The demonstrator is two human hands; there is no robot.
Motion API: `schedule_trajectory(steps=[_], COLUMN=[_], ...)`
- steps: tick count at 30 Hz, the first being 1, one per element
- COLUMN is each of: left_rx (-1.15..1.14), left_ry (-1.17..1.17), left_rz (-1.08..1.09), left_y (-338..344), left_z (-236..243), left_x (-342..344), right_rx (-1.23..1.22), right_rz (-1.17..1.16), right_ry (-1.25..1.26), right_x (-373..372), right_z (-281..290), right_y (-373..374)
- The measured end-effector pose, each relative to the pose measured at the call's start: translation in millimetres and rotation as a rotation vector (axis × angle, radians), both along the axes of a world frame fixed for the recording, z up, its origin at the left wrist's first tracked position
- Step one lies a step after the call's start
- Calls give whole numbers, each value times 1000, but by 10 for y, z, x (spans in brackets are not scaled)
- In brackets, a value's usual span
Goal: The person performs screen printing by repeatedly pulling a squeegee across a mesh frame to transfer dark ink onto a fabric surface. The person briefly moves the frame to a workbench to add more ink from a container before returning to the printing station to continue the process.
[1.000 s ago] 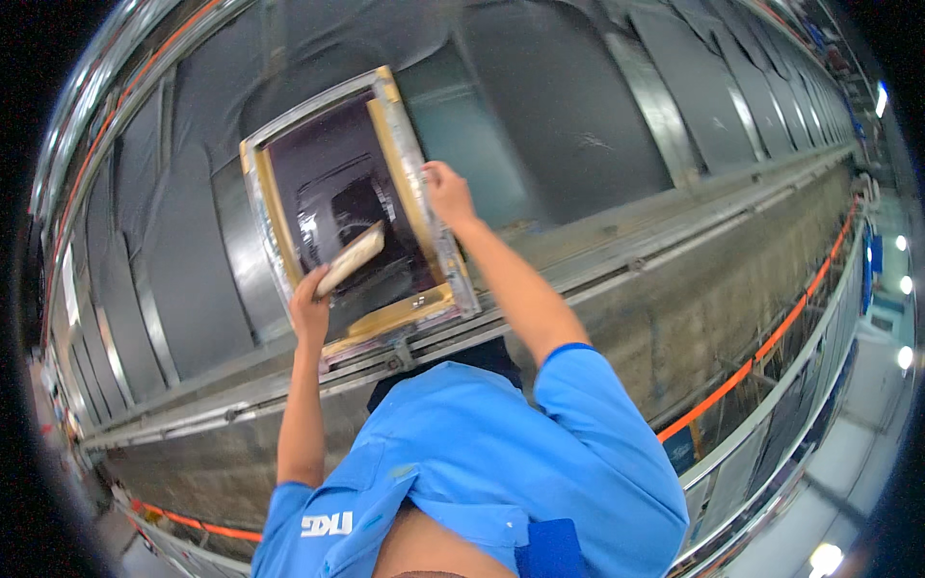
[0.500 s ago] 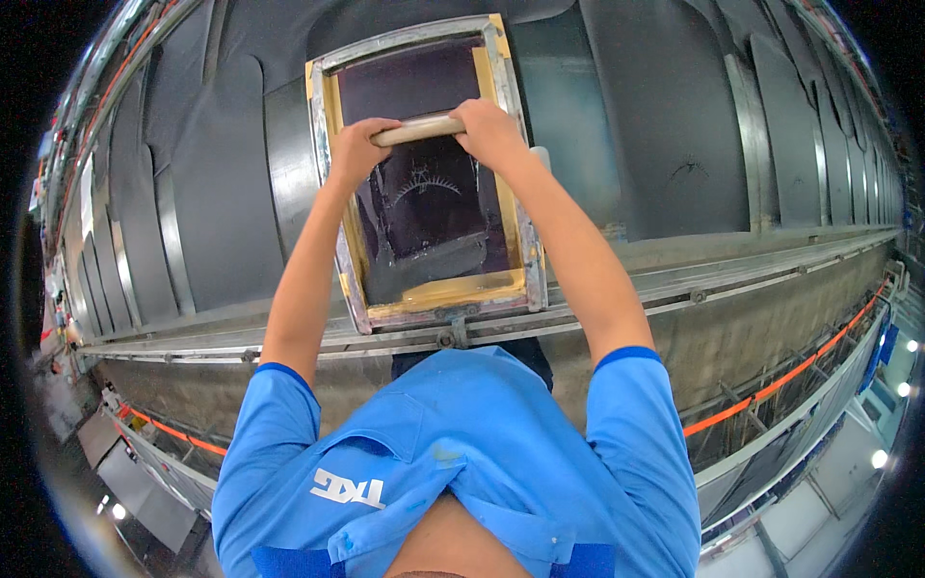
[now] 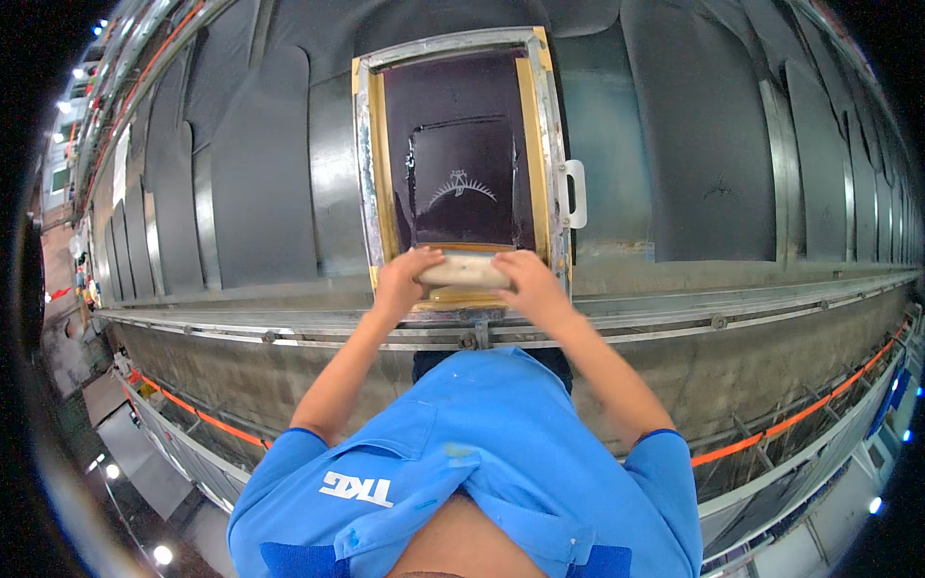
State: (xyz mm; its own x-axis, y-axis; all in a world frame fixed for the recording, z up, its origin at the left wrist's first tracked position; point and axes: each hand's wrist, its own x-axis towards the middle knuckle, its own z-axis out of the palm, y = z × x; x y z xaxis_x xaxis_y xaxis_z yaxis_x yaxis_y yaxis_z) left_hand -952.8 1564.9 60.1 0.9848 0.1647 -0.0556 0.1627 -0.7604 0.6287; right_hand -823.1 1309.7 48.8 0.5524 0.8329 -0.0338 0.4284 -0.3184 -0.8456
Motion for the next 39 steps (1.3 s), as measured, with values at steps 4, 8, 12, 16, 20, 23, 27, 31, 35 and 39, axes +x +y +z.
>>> schedule_trajectory(steps=[4,8,12,16,20,23,27,31,35,39], left_rx=[-130,-58,26,65,86,109,269,153,274,268], left_ry=[33,-45,-149,-268,-237,-261,-239,-189,-213,-165], left_rz=[140,165,157,146,78,27,53,159,143,-81], left_y=[421,859,801,366,-84,-245,-501,-536,-657,-763], left_z=[211,203,51,-153,-24,-55,144,218,163,145], left_x=[761,1533,1444,894,74,-434,-641,-615,-517,-557], right_rx=[137,-15,150,135,153,256,169,295,211,259], right_rz=[-526,-686,-812,-851,-888,-854,-829,-807,-782,-820], right_ry=[12,62,109,67,9,-93,11,-5,-4,52], right_x=[986,1572,1433,1435,1398,1365,1291,1341,1259,1331], right_z=[-8,-910,-814,-462,-195,-108,-59,-294,-273,-419], right_y=[-64,-65,273,312,303,377,388,308,331,234])
